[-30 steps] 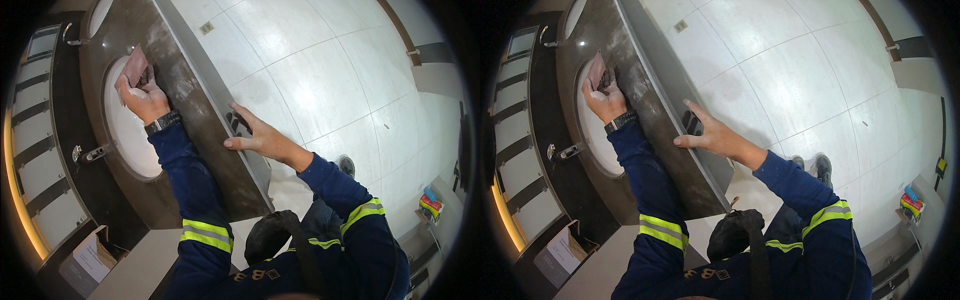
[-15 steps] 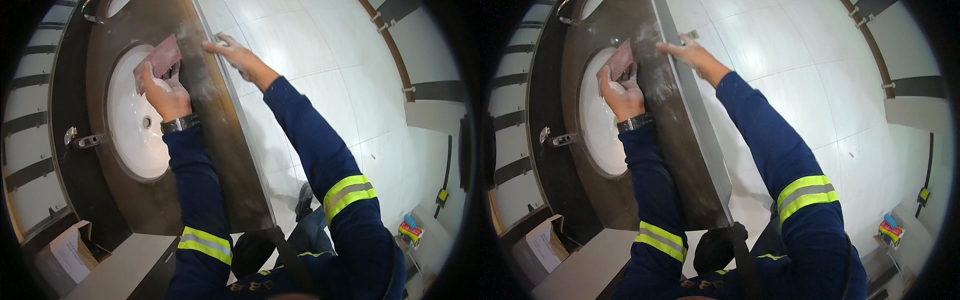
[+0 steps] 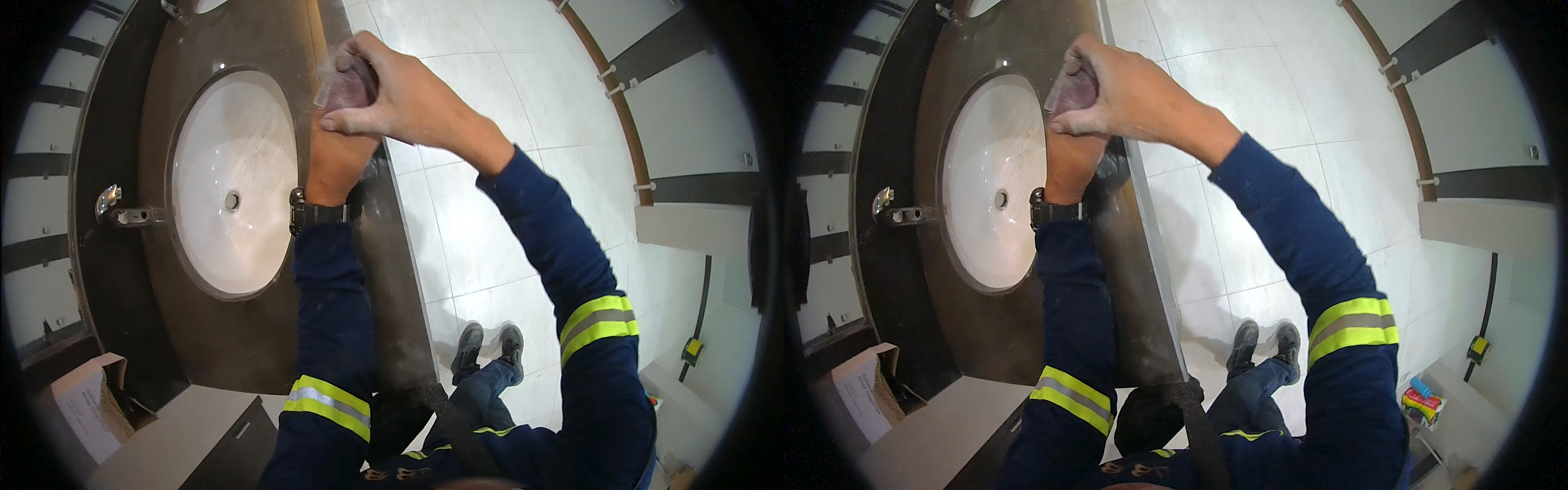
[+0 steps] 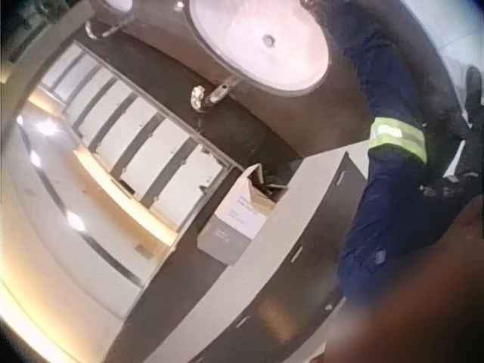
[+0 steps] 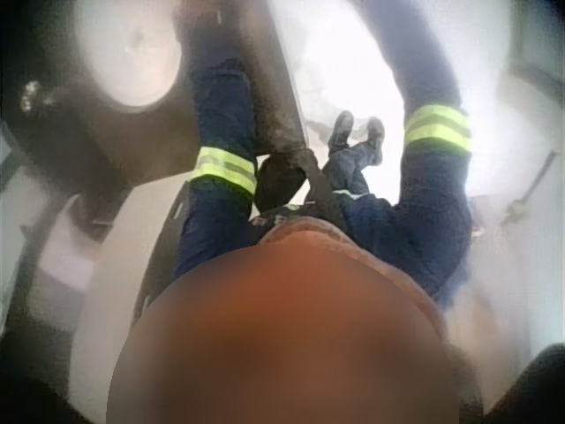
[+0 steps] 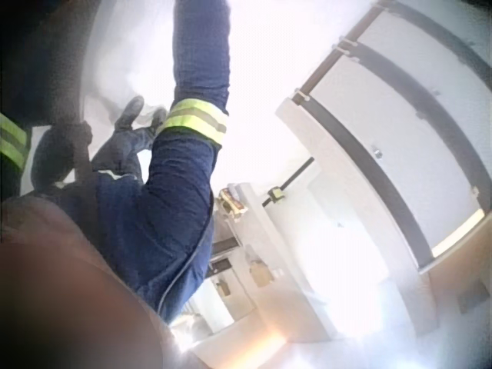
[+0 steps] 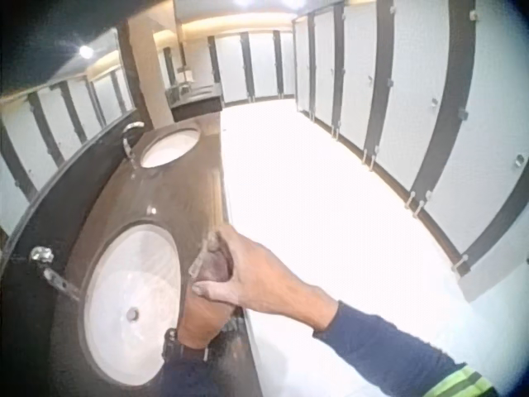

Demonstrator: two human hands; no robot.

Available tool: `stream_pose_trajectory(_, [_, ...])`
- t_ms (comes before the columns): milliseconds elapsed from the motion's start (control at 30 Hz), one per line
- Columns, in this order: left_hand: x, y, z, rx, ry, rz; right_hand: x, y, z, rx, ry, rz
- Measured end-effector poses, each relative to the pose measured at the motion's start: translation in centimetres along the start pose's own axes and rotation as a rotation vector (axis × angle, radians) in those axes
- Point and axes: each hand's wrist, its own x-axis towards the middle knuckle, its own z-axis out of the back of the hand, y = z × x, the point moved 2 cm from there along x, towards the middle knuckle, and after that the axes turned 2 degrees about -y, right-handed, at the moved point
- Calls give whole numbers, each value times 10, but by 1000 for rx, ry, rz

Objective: The person sands the countertop surface around a bathroom sink using a sanding block. They move the block along the edges and flat areas of the countertop, applying consistent pressure.

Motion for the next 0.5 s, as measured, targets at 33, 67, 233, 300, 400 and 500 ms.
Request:
stream_pose_trajectory(33, [-2, 1, -1, -58, 28, 14, -5, -4, 1, -13, -32, 12])
stream_pose_trajectory(67, [-3, -1, -2, -101, 107, 57, -10, -9, 4, -27, -66, 18])
stream_pose_trajectory(233, [4, -2, 18, -178, -24, 232, -34, -48, 20, 129, -321, -214])
stream_pose_trajectory(300, [6, 8, 45, -146, -317, 245, -55, -68, 6, 346, -327, -310])
stream_pose_trajectory(400, [2, 38, 58, 321, -430, 431, -98, -75, -27, 514, -175, -560])
stream_pose_trajectory(500, [-5, 26, 38, 792, -261, 461, -118, -60, -57, 632, -139, -799])
